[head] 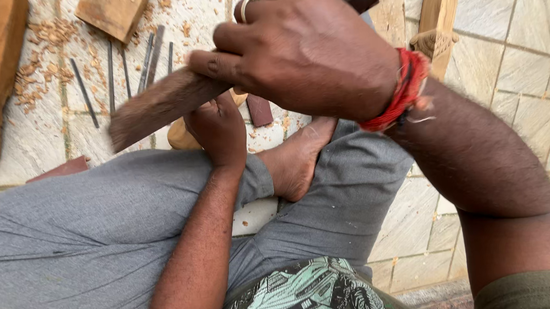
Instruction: The person is carving a small wooden figurine using a chisel and a wooden mallet. They repeatedly strike the chisel to shape the wood, occasionally pausing to inspect the work and remove wood shavings.
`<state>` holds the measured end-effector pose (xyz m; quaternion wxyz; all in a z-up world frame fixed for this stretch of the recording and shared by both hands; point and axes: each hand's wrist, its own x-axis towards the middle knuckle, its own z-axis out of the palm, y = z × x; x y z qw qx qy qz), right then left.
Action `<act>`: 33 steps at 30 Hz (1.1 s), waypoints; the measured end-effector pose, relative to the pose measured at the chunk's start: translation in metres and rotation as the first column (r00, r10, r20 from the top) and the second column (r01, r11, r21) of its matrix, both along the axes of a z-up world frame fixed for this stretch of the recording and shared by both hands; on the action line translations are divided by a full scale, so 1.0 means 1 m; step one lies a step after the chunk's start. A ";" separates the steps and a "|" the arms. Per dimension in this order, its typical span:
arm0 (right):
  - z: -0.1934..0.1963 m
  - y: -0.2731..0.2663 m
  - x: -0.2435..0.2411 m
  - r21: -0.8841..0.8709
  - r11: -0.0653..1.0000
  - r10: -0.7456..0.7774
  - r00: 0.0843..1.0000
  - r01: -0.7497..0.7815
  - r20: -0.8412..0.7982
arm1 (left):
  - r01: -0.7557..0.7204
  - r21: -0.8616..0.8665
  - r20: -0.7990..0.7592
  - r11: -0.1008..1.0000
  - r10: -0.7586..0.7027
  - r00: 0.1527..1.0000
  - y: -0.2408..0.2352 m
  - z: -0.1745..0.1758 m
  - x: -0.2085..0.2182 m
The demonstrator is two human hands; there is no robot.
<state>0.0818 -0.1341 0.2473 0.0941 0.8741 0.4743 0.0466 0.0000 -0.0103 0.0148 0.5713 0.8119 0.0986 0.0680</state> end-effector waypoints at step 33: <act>-0.135 -0.095 -0.112 0.106 -0.493 0.236 0.250 0.864 -0.939 | 0.475 -0.124 0.012 0.871 -0.477 0.879 0.037 0.065 0.007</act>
